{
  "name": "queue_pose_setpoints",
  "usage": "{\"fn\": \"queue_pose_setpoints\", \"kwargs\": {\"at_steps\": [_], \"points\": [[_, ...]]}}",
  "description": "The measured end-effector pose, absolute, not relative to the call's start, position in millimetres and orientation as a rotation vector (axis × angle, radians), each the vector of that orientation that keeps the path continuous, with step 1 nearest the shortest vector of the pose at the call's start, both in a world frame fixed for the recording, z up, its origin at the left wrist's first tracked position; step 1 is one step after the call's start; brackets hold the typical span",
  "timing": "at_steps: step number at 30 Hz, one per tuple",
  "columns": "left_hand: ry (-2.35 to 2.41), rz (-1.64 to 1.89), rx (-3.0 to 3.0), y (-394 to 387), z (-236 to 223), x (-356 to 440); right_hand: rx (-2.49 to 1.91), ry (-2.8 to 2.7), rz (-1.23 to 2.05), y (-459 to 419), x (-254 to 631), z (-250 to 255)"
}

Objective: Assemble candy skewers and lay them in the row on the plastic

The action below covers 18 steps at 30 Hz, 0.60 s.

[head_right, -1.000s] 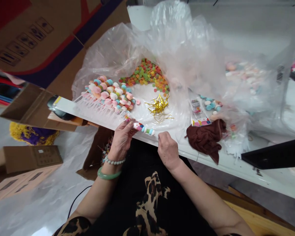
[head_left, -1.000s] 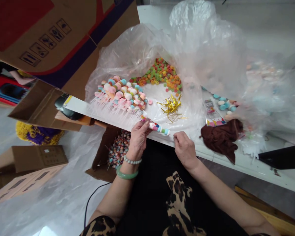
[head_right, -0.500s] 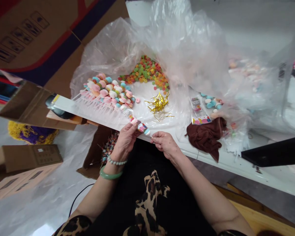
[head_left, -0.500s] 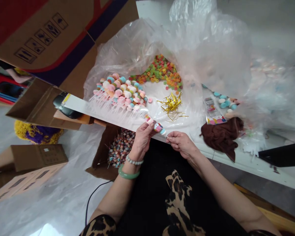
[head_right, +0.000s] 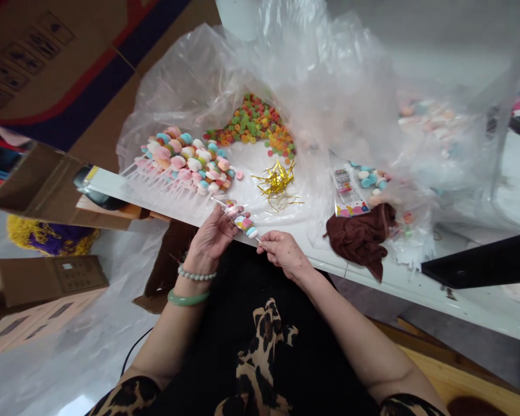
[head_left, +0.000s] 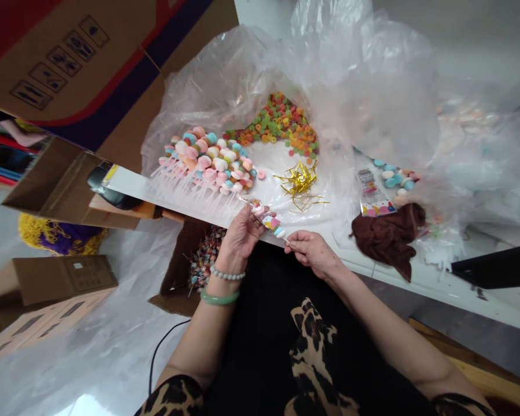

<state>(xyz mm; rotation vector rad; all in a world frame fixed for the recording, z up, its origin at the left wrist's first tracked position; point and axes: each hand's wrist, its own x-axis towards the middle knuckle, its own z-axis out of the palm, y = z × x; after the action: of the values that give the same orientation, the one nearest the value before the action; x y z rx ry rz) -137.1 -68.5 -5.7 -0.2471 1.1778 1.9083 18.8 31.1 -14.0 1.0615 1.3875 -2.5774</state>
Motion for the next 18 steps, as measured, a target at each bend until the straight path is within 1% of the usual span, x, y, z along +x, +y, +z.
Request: {"fn": "queue_pose_setpoints", "kwargs": {"at_steps": [3,6,14,16,18], "points": [[1.121,1.928,-0.207,-66.2,-5.4,-133.9,1.091,1.484,-2.536,29.0,18.4,-14.5],[1.092,1.977,-0.151,-65.6,-6.3,-123.8,1.091,1.436,-2.55,29.8,18.5,-14.5],[1.122,2.024,-0.057,-62.1,-9.5,-98.5,0.855,0.861,-2.655,36.4,17.5,-14.2],[1.122,1.996,-0.086,-60.6,-6.8,-98.9,0.86,0.901,-2.647,34.3,15.7,-14.3],[1.117,1.961,-0.125,-60.0,-3.7,-102.7,0.97,1.169,-2.597,31.6,14.3,-13.9]]}}
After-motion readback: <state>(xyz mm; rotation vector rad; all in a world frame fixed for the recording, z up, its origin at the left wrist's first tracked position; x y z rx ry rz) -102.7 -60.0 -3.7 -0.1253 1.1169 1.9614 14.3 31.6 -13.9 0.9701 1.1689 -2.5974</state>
